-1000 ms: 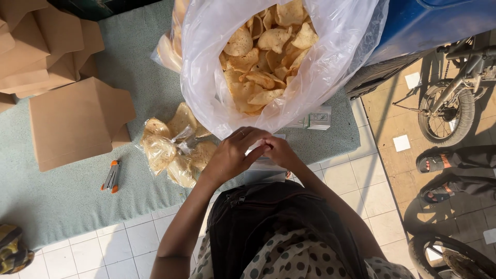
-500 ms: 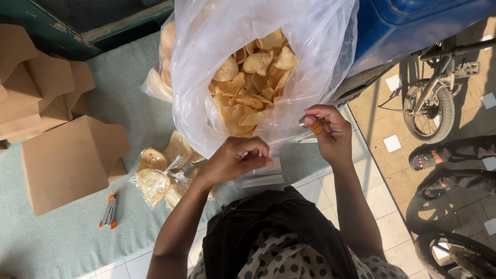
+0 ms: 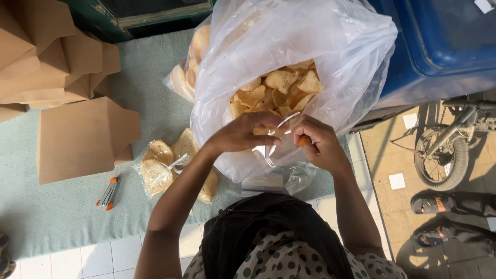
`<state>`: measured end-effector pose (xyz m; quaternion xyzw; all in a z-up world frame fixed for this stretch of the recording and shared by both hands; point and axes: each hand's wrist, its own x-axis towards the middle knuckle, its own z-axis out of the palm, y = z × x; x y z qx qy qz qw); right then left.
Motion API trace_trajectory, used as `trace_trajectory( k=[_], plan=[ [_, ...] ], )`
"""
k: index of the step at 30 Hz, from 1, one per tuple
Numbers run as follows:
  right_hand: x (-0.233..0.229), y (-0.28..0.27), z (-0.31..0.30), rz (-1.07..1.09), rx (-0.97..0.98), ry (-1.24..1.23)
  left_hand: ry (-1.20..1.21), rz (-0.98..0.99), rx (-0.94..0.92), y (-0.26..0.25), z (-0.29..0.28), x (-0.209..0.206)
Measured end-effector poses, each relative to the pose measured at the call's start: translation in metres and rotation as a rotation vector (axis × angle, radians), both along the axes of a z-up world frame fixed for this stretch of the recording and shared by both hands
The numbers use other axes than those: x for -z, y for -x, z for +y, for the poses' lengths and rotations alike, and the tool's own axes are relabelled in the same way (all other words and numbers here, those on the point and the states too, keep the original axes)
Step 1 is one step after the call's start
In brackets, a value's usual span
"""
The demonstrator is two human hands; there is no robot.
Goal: Packing fried snacks from a large plastic bag into smaller individual clear bags and securing them with rubber bands.
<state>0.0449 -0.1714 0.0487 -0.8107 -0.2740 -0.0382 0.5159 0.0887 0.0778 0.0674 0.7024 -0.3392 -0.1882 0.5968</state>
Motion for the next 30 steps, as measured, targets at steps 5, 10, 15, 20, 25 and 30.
trace_trajectory(
  k=[5, 10, 15, 20, 25, 30],
  plan=[
    [0.016, -0.007, 0.008, 0.038, -0.017, -0.028, -0.014, -0.048, -0.339, 0.035, -0.019, 0.093],
    [-0.01, -0.017, 0.045, -0.429, 0.229, 0.19, 0.127, 0.121, -0.654, 0.034, -0.013, 0.094],
    [0.006, 0.003, 0.056, 0.292, -0.068, -0.076, 0.386, 0.405, -0.437, 0.051, -0.014, 0.065],
    [0.04, -0.012, 0.028, 0.243, -0.049, -0.061, 0.016, 0.02, -0.635, 0.061, 0.021, 0.105],
    [0.05, -0.052, 0.039, 0.079, -0.313, 0.08, -0.065, 0.003, -0.747, 0.063, 0.028, 0.036],
    [0.144, -0.194, 0.049, -0.213, 0.34, 0.697, -0.236, -0.363, -0.994, 0.071, 0.049, 0.029]
  ],
)
